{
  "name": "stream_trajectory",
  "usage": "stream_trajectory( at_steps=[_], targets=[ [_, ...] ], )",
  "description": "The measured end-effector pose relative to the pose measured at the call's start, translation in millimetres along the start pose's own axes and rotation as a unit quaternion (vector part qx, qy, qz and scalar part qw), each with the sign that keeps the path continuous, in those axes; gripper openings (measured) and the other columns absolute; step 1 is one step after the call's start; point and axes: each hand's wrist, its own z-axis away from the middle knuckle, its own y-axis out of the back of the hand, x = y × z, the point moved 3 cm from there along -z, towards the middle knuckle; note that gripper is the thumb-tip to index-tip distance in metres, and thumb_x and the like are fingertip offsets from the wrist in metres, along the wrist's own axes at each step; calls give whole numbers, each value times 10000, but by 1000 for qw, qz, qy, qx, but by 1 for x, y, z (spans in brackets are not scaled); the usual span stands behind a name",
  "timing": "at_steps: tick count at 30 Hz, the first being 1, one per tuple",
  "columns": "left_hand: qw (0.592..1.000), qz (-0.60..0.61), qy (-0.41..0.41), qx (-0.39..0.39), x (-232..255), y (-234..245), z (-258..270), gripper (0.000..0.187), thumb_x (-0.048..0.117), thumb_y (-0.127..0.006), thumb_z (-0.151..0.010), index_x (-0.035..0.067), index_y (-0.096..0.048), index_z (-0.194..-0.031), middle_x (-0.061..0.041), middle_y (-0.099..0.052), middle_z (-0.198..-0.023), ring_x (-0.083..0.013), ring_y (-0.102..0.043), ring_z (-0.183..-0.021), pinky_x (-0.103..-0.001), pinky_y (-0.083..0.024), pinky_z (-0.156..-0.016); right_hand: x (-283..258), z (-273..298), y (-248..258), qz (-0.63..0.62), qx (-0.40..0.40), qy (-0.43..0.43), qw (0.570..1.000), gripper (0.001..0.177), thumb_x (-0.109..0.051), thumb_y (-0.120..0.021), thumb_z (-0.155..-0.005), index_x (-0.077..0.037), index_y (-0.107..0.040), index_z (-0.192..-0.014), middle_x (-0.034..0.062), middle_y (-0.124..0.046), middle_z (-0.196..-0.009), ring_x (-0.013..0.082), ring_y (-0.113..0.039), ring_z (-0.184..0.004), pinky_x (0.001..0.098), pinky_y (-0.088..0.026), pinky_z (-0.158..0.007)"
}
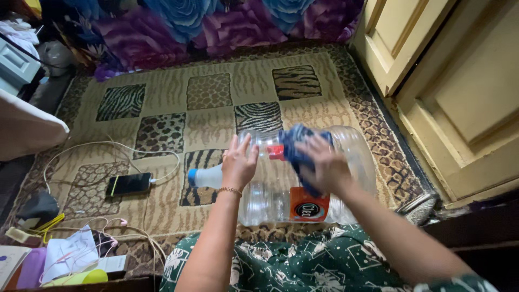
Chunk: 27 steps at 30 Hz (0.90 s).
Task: The person sits on the floor and wipes the exterior of a large clear plastic water bottle using a blue cloth. They rotate the bottle and wipe multiple sides, including the cap and handle area, repeatedly.
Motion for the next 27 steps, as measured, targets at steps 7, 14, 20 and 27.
stream_trajectory(
  at_steps=[7,14,20,27],
  targets=[
    [999,4,21,36,3,6,31,537,449,-564,-963,168,-599,-1419,-232,-476,-1525,-382,-471,-1392,-495,-316,-1176,54,-106,-16,-28,-209,-231,950,644,-643,-601,-865,-36,-783,-980,243,-731,-969,402,-725,-942,465,-559,-862],
    [998,-4,53,-26,-6,-9,-2,544,472,-535,-962,206,-592,-1433,-202,-468,-1545,-394,-507,-1338,-468,-390,-1129,1,-11,6,-17,12,-55,998,521,-526,-616,-947,-161,-678,-1313,175,-647,-1363,402,-562,-1296,573,-406,-1042],
    [997,-24,47,-47,-9,-22,-37,524,482,-538,-966,214,-614,-1411,-212,-497,-1500,-371,-498,-1364,-484,-380,-1118,-63,111,11,80,26,107,991,728,-475,-718,-647,-299,-648,-1350,64,-593,-1377,360,-373,-1424,717,-157,-1141],
    [1000,-8,6,3,-13,-14,-9,502,448,-553,-961,216,-637,-1398,-224,-509,-1512,-411,-558,-1298,-469,-426,-1100,-82,29,-2,17,112,88,990,582,-492,-716,-917,-168,-617,-1391,139,-525,-1486,383,-461,-1436,701,-198,-1220]
  ],
)
